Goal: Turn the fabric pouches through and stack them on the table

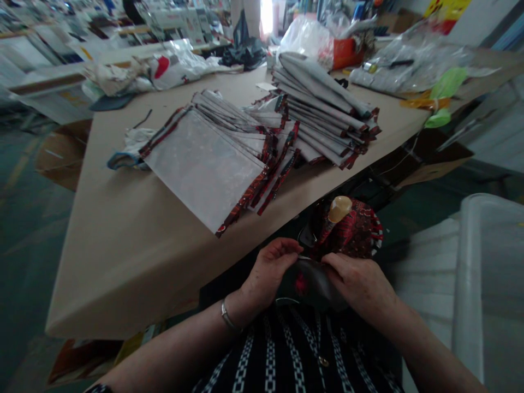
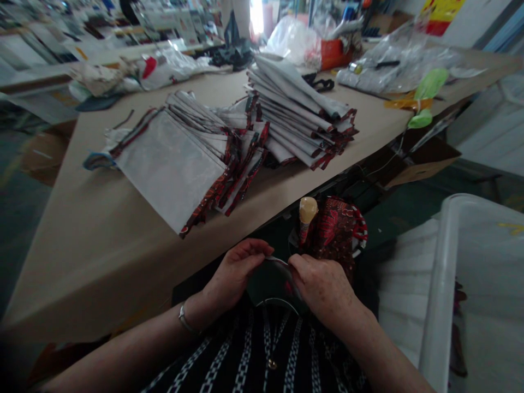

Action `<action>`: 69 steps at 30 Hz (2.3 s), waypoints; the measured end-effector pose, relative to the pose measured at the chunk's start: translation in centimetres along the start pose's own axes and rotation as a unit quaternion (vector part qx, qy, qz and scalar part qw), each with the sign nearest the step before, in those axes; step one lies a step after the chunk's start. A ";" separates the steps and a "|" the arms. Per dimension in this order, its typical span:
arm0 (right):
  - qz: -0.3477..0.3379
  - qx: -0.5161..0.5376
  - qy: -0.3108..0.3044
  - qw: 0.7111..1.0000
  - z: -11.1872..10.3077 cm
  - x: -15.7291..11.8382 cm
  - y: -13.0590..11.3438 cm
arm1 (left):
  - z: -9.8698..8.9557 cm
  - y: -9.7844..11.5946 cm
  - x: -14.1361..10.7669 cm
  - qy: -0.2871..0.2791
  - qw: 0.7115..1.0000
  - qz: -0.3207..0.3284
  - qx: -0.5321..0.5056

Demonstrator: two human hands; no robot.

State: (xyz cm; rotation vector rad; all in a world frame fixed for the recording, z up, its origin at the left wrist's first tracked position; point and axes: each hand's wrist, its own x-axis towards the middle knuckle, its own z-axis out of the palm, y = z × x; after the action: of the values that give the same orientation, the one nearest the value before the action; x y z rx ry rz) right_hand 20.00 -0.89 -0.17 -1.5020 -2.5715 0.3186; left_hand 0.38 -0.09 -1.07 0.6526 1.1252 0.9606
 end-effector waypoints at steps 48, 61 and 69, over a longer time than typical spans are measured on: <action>-0.051 0.002 -0.038 0.998 3.1 -0.5 0.4 | -0.4 -1.9 2.6 0.021 0.887 0.151 0.436; 0.053 0.142 -0.120 0.981 0.6 3.3 -2.4 | -0.4 -0.1 0.2 -0.022 0.822 0.279 0.496; 0.169 0.081 -0.152 0.971 2.6 2.5 1.3 | -2.4 -0.2 -0.5 -0.021 0.770 0.365 0.523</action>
State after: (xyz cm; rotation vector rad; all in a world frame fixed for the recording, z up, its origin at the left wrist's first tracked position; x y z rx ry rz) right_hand 19.30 1.65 -2.98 -1.9545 -2.4093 0.8379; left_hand -1.91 -0.67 -1.82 2.1380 1.3491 0.8606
